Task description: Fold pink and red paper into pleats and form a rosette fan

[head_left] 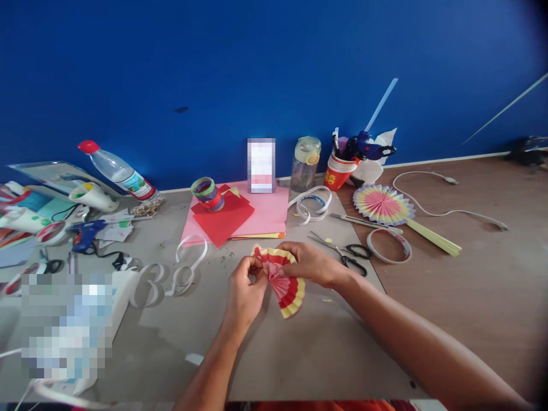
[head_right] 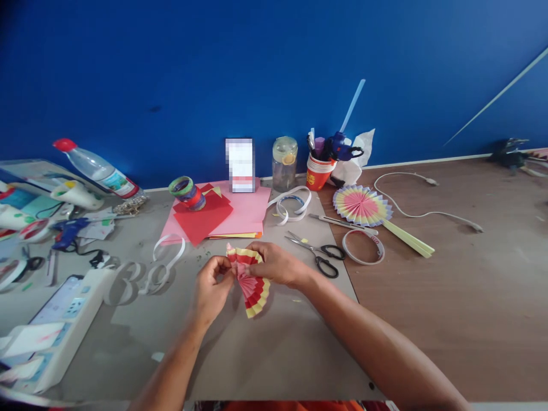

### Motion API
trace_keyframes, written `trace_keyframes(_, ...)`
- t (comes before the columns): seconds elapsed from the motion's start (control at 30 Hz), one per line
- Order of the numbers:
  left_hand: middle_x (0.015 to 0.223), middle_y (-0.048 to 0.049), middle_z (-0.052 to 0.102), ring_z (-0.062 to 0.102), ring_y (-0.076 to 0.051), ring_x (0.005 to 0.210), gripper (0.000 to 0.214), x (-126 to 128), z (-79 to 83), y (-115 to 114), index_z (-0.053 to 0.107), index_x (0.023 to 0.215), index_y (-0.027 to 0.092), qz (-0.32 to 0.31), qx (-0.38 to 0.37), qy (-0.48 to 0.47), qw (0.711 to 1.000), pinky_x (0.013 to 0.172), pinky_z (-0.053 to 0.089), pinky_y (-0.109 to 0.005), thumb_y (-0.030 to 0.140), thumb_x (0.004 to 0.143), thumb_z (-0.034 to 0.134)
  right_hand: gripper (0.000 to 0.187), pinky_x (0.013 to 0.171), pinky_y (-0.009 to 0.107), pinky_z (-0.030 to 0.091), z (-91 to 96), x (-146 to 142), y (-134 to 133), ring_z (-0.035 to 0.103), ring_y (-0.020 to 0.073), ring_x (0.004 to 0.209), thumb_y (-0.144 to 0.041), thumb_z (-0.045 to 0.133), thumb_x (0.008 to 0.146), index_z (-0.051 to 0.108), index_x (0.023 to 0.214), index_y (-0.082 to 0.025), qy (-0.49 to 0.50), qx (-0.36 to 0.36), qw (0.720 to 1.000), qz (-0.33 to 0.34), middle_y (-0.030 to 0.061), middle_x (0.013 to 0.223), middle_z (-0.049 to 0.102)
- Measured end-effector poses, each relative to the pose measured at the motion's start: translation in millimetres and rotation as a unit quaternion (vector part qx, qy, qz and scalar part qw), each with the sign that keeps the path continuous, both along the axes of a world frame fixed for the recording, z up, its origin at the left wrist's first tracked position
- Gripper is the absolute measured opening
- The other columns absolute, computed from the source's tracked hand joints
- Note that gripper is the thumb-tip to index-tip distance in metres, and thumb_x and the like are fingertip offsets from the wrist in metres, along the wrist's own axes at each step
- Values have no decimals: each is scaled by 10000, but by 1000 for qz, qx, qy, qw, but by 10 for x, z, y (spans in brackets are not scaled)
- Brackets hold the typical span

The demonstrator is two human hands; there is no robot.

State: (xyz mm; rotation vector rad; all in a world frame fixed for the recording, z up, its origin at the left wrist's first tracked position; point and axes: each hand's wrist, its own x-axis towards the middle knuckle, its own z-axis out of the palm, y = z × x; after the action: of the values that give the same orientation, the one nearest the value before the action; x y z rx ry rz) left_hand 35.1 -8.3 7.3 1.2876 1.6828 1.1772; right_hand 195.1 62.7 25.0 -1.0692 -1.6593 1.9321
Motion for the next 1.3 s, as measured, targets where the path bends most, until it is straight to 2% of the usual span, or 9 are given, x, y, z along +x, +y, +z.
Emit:
trace_keyframes(0.17,676,13,599,550,-123,635,72,41,21,-26,552,744,182,-7,17,68,998,619,454,-226,239,777,582,119,514,193,362,-6,-20,-17,497,100,579,-208,601,629,567,739,-180,-73,44,996,-2,-54,628,546)
trace_keyframes(0.27,731,-1,630,582,-135,692,45,50,19,-39,566,786,188,-27,25,85,996,663,461,-232,210,813,539,88,504,196,354,-18,-28,-28,478,99,562,-222,594,627,536,685,-189,-78,43,996,-20,-59,595,521)
trace_keyframes(0.43,843,-32,673,617,-165,782,114,31,-5,-56,588,885,202,-66,42,107,991,730,463,-265,165,838,491,88,506,202,357,-46,-32,-32,488,106,566,-253,591,647,549,695,-192,-81,29,995,-39,-51,603,529)
trace_keyframes(0.57,885,-50,672,621,-175,823,147,33,17,-73,592,937,205,-87,57,136,985,748,464,-280,170,866,469,83,512,207,355,-74,-37,-26,494,112,574,-273,563,677,571,695,-192,-101,56,991,-62,-44,600,541)
trace_keyframes(0.83,840,-28,657,610,-165,791,89,45,-5,-76,590,886,204,-65,69,156,983,740,464,-280,156,822,553,128,499,205,333,-74,-41,-29,471,105,560,-312,560,711,565,700,-185,-111,73,990,-56,-47,592,525)
trace_keyframes(1.1,760,-21,648,599,-170,732,56,83,-30,-88,567,800,196,-36,62,183,980,709,466,-289,146,795,541,116,503,204,333,-22,-51,-44,465,100,574,-294,561,712,548,695,-180,-141,82,986,-29,-54,598,499)
trace_keyframes(1.2,743,-26,635,591,-170,719,63,86,-15,-87,554,776,192,-33,60,187,980,690,464,-286,143,795,519,103,556,208,358,38,-42,-28,488,107,639,-249,570,705,593,765,-169,-113,130,985,-21,-36,677,544)
trace_keyframes(1.3,721,-20,620,581,-167,708,92,83,10,-86,551,761,192,-36,62,194,978,685,458,-284,123,793,499,142,583,208,366,53,-34,-15,479,101,647,-204,557,705,613,824,-151,-64,154,985,-40,-27,702,551)
